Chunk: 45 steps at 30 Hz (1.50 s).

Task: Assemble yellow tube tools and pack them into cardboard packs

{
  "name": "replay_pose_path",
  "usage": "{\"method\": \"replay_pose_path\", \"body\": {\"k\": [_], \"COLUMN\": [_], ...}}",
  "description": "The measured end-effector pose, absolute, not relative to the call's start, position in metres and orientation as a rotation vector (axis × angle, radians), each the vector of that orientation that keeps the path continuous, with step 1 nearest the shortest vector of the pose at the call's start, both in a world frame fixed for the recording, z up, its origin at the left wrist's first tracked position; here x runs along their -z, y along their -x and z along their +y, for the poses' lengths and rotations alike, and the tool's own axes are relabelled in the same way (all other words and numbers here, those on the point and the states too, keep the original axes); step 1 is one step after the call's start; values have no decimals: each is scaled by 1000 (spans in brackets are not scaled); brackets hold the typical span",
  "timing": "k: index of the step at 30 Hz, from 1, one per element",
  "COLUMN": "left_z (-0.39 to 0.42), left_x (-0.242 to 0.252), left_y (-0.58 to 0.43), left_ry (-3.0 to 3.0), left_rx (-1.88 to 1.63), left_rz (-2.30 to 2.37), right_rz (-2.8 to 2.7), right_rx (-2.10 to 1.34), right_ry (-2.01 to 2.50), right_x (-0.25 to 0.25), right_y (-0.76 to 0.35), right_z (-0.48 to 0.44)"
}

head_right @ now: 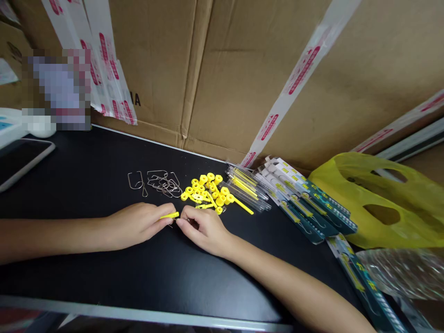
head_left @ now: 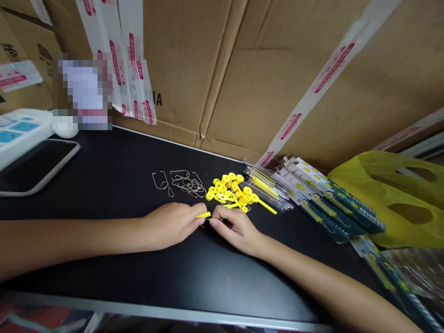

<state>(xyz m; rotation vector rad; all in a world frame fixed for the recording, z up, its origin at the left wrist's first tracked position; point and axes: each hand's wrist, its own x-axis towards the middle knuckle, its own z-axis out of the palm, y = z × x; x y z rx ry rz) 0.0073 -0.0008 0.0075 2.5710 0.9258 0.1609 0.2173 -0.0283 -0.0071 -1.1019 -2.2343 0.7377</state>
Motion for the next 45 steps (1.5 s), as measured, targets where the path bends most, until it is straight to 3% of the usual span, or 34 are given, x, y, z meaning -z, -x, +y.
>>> {"method": "replay_pose_path", "body": {"k": [45], "left_z": [-6], "left_x": [-13], "left_y": [-13], "left_ry": [-2707], "left_rx": [-68], "left_rz": [991], "right_rz": [-2165], "right_rx": [-617], "right_ry": [1044], "right_x": [10], "right_y": [-216], "right_z": [-27]}}
